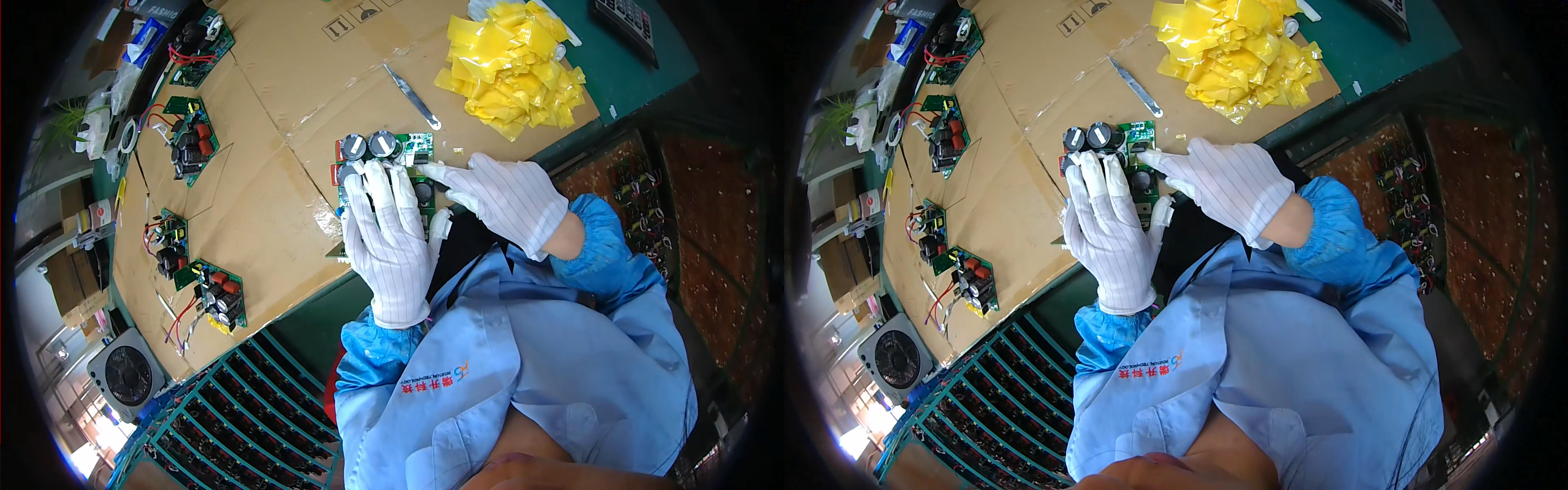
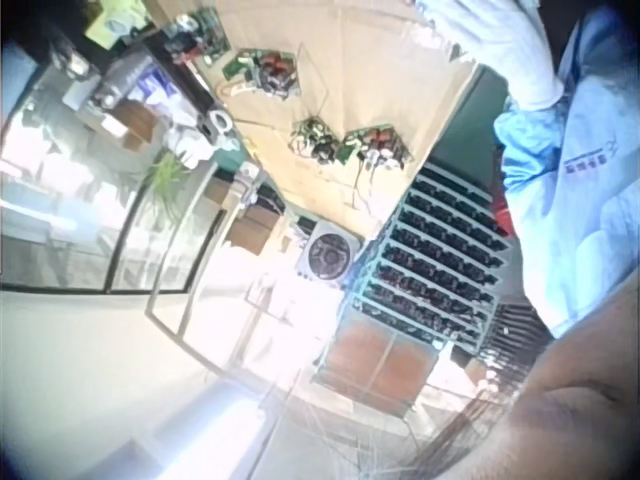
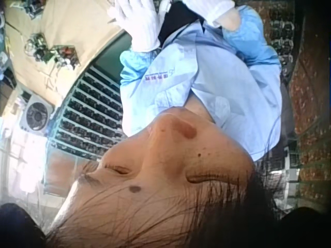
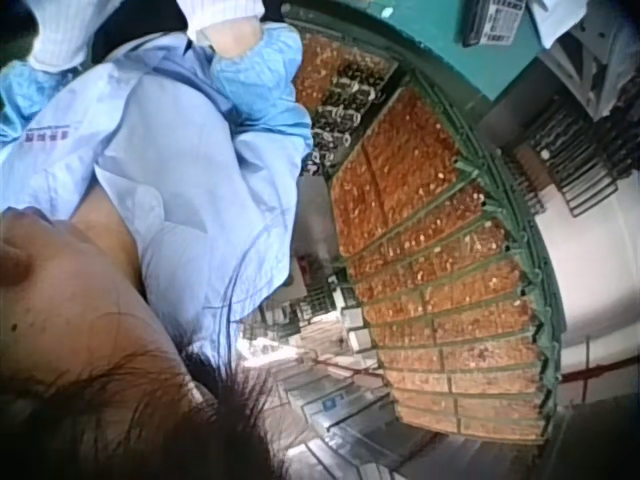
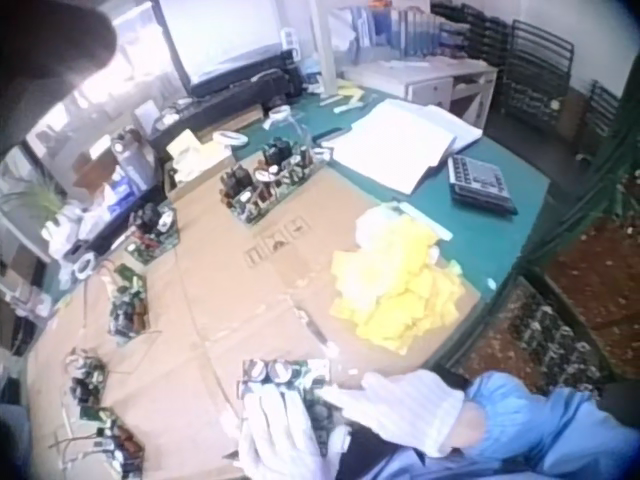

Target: Assembling components and checking a printed circuit board (PCB) at an electronics factory station.

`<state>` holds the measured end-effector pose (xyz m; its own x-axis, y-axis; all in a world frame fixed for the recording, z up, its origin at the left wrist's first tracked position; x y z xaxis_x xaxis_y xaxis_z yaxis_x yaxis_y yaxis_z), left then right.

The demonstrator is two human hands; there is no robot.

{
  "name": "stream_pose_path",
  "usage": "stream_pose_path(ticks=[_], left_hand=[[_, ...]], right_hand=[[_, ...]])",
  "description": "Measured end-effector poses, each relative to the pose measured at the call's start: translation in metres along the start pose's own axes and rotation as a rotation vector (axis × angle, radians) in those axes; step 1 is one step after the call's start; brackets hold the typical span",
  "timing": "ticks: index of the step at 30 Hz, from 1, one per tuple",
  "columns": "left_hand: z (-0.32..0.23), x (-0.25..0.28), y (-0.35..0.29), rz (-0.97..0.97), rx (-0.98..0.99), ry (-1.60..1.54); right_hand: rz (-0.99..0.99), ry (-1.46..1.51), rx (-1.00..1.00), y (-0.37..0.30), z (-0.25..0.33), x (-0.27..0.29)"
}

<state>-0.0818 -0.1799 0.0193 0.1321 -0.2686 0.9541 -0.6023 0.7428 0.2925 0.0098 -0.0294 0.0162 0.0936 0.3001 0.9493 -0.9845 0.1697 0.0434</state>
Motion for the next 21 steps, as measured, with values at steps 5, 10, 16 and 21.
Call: stream_pose_path(ticks=[5,10,16,21], left_hand=[[-0.003,-0.003,0.001,-0.011,0.028,-0.035],[-0.003,-0.007,-0.002,-0.073,0.038,-0.103],[-0.004,-0.009,-0.002,-0.103,0.03,-0.17],[-0.004,-0.01,-0.004,-0.156,0.001,-0.154]], right_hand=[[0.012,-0.015,0.012,0.0,-0.004,-0.001],[0.015,-0.067,0.002,0.002,-0.003,-0.009],[-0.055,-0.184,0.1,0.01,-0.003,-0.008],[-0.119,-0.163,0.188,0.011,-0.01,-0.01]])
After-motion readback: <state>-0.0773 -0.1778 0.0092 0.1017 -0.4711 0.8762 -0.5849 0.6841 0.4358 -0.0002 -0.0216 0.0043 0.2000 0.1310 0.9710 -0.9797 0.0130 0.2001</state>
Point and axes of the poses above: each hand's wrist, its own y-axis towards the middle knuckle, its own x-axis out of the back of the hand, z = x × y, the point moved 2 cm from there along y, towards the middle knuckle, and after that the axes turned 5 degrees about x, right-handed, at the moved point
